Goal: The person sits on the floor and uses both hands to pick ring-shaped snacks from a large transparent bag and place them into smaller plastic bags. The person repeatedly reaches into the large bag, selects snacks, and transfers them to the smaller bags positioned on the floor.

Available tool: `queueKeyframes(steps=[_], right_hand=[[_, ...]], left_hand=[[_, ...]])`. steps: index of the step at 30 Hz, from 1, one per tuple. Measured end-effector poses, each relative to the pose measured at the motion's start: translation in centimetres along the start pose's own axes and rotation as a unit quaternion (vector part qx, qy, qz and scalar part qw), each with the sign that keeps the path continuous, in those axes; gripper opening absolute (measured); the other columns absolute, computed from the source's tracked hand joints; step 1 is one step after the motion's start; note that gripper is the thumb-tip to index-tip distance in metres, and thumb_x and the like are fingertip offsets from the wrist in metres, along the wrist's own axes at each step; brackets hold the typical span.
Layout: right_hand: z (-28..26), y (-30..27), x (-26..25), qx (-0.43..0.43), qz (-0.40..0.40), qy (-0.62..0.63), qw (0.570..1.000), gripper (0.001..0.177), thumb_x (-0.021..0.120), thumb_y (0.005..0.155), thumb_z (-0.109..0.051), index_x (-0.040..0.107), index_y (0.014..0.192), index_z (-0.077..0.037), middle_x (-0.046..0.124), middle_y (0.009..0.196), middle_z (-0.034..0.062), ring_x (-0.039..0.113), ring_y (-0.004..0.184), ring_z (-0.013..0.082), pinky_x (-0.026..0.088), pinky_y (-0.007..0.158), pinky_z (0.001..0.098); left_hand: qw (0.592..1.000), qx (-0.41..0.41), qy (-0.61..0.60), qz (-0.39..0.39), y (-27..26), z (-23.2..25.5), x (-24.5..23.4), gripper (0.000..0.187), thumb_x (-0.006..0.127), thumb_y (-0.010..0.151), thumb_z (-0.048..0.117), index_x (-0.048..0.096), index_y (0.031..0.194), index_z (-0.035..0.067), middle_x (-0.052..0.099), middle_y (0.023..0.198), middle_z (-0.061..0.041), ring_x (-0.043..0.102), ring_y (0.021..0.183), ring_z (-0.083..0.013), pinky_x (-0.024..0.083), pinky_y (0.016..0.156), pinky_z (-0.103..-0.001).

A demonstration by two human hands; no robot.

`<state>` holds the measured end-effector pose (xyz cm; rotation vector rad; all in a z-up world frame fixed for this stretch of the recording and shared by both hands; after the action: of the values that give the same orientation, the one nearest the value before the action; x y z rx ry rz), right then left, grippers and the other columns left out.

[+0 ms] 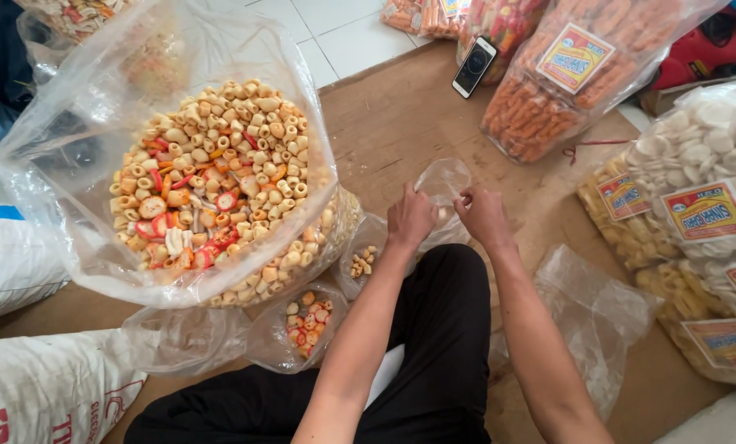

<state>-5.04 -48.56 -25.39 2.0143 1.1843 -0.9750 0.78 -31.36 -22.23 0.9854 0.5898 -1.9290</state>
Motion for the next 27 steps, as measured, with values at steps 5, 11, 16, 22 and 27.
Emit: queueKeyframes(steps=[5, 11, 16, 22, 27], right_hand=[[-0.3, -1.2, 0.2, -0.011, 0.018, 0.023, 0.999, 0.023, 0.077, 0.085, -0.026, 0.08, 0.104, -0.014, 0.077, 0.085, 0.0054, 0.074, 0.081, 0.0307, 0.06, 0.069, 0.0429], [-7.3, -3.8, -5.4, -0.099, 0.093, 0.081, 0.987, 0.017, 0.077, 0.089, -0.02, 0.079, 0.104, -0.013, 0.074, 0.084, 0.0069, 0.07, 0.069, 0.0232, 0.057, 0.064, 0.0361], [-19.1, -7.3, -13.6, -0.202, 0.156, 0.148, 0.955, 0.01, 0.076, 0.098, -0.008, 0.079, 0.107, -0.008, 0.072, 0.085, 0.0103, 0.066, 0.064, 0.021, 0.052, 0.06, 0.0301], [-31.8, -11.2, -18.0, -0.306, 0.151, 0.275, 0.899, 0.01, 0.08, 0.101, -0.012, 0.08, 0.109, -0.006, 0.065, 0.079, 0.006, 0.055, 0.062, 0.0158, 0.049, 0.057, 0.024], [-41.0, -11.1, -15.3, -0.448, -0.008, 0.242, 0.86, 0.012, 0.074, 0.092, -0.006, 0.073, 0.104, -0.005, 0.07, 0.086, 0.0112, 0.066, 0.07, 0.0255, 0.054, 0.063, 0.0381]], left_hand=[[1.0, 0.006, -0.004, -0.005, -1.9, 0.9, -2.2, 0.035, 0.063, 0.092, 0.025, 0.069, 0.103, -0.007, 0.057, 0.12, -0.02, 0.071, 0.089, -0.0549, 0.058, 0.08, -0.066], [0.995, 0.076, -0.054, 0.044, -7.1, 5.5, -9.2, 0.026, 0.062, 0.094, 0.026, 0.067, 0.105, 0.003, 0.06, 0.113, -0.015, 0.072, 0.091, -0.0494, 0.06, 0.077, -0.06], [0.975, 0.13, -0.087, 0.156, -13.9, 8.2, -16.7, 0.022, 0.054, 0.097, 0.029, 0.06, 0.113, 0.016, 0.057, 0.096, -0.004, 0.074, 0.083, -0.0367, 0.062, 0.069, -0.053], [0.929, 0.18, -0.101, 0.306, -21.4, 6.8, -28.2, 0.018, 0.05, 0.105, 0.028, 0.062, 0.11, 0.016, 0.066, 0.09, -0.008, 0.073, 0.089, -0.0363, 0.061, 0.068, -0.047], [0.949, 0.04, 0.054, 0.307, -24.3, 1.0, -36.7, 0.017, 0.051, 0.104, 0.025, 0.063, 0.109, 0.014, 0.067, 0.096, -0.014, 0.07, 0.092, -0.0443, 0.057, 0.074, -0.059]])
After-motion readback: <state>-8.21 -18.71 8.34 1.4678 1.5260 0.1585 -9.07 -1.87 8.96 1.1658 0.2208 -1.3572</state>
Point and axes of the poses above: each hand's wrist, its own y-axis towards the middle knuckle, its own x-axis out of the palm, z = x × y, the point moved 2 cm from there along y, towards the middle knuckle
